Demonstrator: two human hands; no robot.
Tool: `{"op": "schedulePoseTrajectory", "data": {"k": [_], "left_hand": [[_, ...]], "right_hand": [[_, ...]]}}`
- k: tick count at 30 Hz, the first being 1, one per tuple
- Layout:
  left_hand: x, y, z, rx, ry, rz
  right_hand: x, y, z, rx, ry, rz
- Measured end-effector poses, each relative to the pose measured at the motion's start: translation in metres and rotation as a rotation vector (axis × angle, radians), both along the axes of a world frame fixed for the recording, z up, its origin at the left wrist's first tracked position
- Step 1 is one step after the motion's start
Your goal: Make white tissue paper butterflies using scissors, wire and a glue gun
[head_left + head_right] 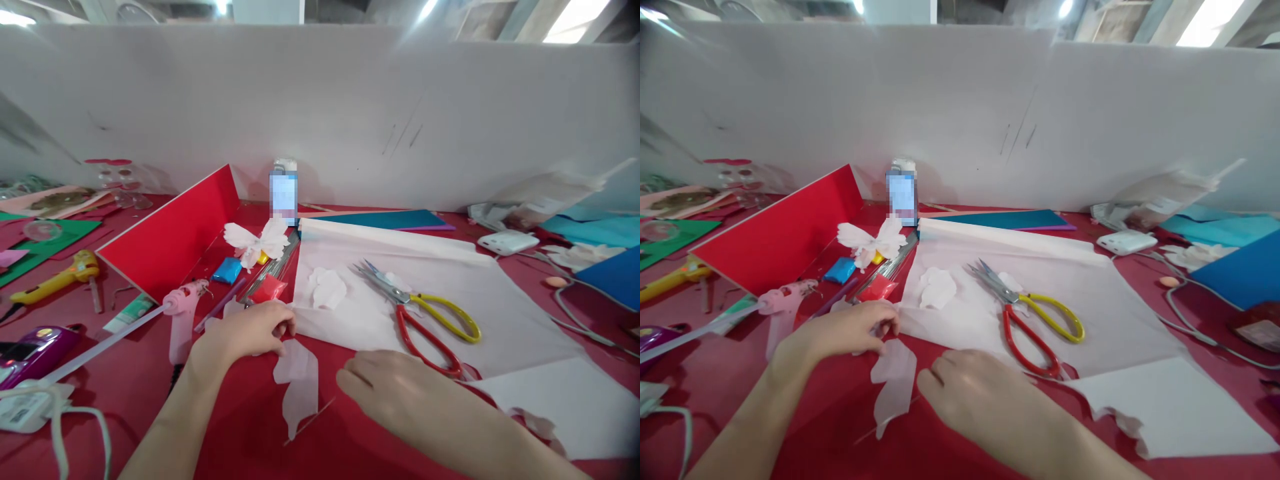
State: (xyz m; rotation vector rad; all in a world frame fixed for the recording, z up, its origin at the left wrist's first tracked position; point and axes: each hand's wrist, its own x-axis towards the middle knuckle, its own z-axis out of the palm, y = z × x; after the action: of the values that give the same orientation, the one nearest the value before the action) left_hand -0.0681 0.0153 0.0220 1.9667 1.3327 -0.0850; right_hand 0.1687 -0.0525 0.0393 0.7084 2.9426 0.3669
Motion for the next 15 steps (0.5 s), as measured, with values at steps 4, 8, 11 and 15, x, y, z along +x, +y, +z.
{"op": "schedulePoseTrajectory", "data": {"k": [4,8,11,15], "left_hand": [[0.002,-0.001,0.004,-0.012,0.012,0.0],[0.003,-0.001,0.006,-0.015,0.03,0.005],[0.002,-0.001,0.005,-0.021,0.032,0.003],[0.003,-0.001,0.002,-0.023,0.023,0.001]], "right_hand": [[-0.001,0.006,-0.015,0.017,0.081,0.033],[0.0,0.013,-0.04,-0.014,0.15,-0.003],[0.003,0.014,-0.049,-0.025,0.203,0.037],[0.007,0.011,-0.052,-0.053,0.24,0.038]]}}
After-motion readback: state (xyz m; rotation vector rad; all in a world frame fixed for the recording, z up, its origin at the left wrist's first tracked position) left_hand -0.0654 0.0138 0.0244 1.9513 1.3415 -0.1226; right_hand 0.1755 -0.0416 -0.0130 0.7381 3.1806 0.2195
